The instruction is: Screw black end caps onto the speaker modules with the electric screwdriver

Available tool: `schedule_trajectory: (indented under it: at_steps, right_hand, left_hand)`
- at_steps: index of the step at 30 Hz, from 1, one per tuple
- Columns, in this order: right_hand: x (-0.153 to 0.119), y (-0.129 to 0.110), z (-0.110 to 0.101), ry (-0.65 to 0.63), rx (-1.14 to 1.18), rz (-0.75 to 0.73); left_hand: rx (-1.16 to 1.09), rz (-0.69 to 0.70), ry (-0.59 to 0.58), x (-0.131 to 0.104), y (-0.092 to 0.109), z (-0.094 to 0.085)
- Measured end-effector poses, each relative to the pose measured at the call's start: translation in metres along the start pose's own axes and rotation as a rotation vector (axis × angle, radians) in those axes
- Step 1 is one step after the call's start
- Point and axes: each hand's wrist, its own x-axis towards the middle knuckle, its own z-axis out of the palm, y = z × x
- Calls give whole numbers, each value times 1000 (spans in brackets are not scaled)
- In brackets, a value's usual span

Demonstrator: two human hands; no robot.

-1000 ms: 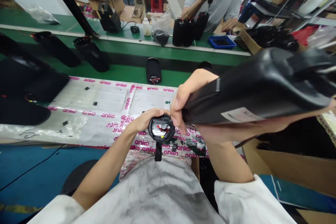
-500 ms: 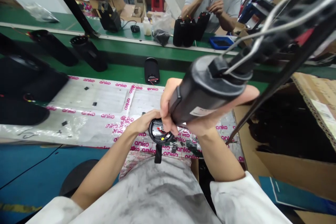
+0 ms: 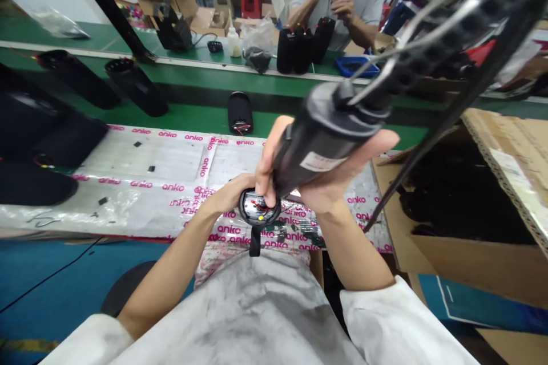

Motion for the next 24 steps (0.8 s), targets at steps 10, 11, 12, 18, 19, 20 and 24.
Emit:
schedule_trajectory:
  at_steps: [10,11,12,18,19,20,24]
  right_hand:
    - [-62,-23,-72,383,-283,-333]
    - [-64,-10,-72,408,-307,-359]
    - [-65,3,-70,423,-320,-396]
    - [-70,47,-77,393,-274,-322]
    - [-69,46,-80,383,-266,-275]
    - [-67,42,-83,375,-253,-228]
    - [-55,7,-91,402,-175,-130]
  left_hand:
    - [412,84,731,-64,-22,91]
    - [447,115,752,-61,-26,94]
    - [474,155,756,-57,-29,94]
    - [567,303,695,-48,-45,75]
    - [572,321,699,-48,-49,74]
    - [569,338,704,-48,-53,74]
    - [492,384,706,-44,-67,80]
